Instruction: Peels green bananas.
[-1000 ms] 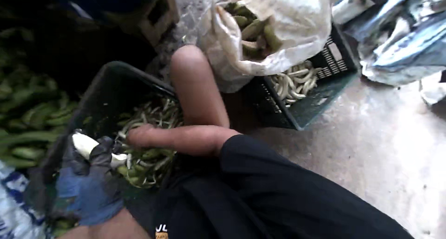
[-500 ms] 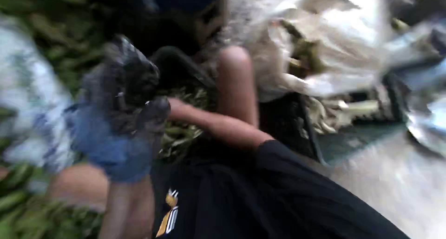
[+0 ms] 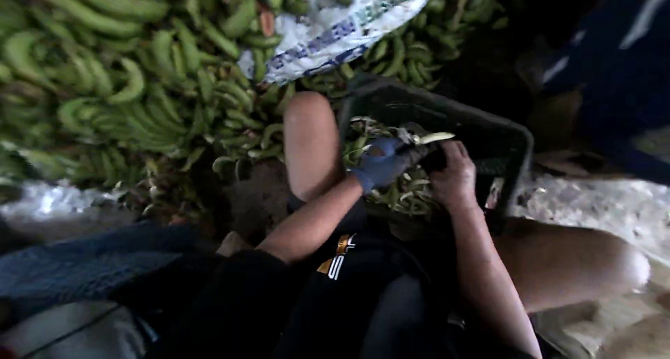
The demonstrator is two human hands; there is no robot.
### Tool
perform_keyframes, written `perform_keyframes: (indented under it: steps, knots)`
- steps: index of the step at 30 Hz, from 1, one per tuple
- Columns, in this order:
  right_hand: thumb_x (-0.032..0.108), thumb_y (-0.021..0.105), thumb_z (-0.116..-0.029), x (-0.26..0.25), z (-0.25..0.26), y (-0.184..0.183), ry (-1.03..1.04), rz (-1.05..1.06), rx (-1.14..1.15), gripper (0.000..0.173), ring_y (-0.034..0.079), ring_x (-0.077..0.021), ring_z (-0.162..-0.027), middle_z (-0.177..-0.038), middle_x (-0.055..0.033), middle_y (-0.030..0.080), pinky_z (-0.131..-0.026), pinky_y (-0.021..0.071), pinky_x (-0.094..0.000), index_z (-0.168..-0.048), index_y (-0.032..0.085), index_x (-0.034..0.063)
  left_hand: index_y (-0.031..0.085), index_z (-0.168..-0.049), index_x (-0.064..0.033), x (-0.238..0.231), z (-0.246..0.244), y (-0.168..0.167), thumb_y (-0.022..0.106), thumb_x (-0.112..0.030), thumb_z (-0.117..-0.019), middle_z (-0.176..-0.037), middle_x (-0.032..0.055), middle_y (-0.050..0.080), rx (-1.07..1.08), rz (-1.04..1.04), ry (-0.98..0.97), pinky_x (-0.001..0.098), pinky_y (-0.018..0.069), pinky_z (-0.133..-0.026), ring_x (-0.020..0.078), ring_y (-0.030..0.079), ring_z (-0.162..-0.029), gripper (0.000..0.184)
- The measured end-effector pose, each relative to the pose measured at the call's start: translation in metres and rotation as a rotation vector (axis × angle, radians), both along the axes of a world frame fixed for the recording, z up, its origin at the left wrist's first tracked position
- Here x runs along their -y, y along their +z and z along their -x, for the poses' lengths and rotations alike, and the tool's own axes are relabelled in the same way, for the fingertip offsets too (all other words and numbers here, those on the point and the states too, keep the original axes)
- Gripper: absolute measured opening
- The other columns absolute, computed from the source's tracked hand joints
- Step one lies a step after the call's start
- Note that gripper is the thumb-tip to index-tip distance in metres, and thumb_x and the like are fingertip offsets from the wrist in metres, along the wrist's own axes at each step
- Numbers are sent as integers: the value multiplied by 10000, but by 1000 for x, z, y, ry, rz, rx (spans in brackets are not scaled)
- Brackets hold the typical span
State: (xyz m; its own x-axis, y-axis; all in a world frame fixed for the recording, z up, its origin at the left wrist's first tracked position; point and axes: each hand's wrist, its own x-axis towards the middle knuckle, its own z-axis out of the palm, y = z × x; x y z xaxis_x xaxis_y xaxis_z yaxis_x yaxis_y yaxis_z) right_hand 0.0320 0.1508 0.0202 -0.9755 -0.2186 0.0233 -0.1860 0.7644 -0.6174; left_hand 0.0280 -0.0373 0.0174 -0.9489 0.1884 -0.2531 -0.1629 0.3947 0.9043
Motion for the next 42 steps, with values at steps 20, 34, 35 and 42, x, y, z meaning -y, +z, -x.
perform_keyframes:
  steps: [20, 34, 35, 42]
  knots:
    - [285, 660, -1018, -19, 23, -40, -258, -443, 651, 471, 594, -474, -1252, -1315, -305, 629, -1067, 436, -661, -1385, 589, -2, 644, -1342, -147, 17, -7, 2, 731, -464, -861, -1242, 172, 658, 38, 513, -273, 571, 559, -831, 349, 654, -1098, 582]
    - [317, 671, -1010, 18, 29, -41, -134, -457, 797, 516, 581, -469, -1270, -1329, -313, 615, -1084, 418, -652, -1389, 580, -21, 578, -1450, -241, 272, 31, -71, 561, -280, -1018, -1406, 85, 623, 10, 602, 706, 459, 448, -1108, 250, 580, -1307, 434]
    - [322, 667, -1014, 20, 31, -43, -138, -480, 825, 524, 579, -461, -1279, -1339, -309, 612, -1090, 419, -641, -1399, 573, -19, 493, -1515, -229, 287, 33, -111, 572, -268, -1002, -1464, 126, 569, 147, 717, 617, 536, 443, -1103, 324, 550, -1338, 520]
    - [289, 618, -1043, 17, 34, -65, -145, -498, 917, 417, 599, -430, -1265, -1328, -261, 642, -1089, 431, -627, -1369, 624, 29, 507, -1431, 45, 281, 59, -81, 544, -120, -1036, -1426, 298, 536, 709, 687, 360, 601, 410, -1088, 456, 513, -1333, 430]
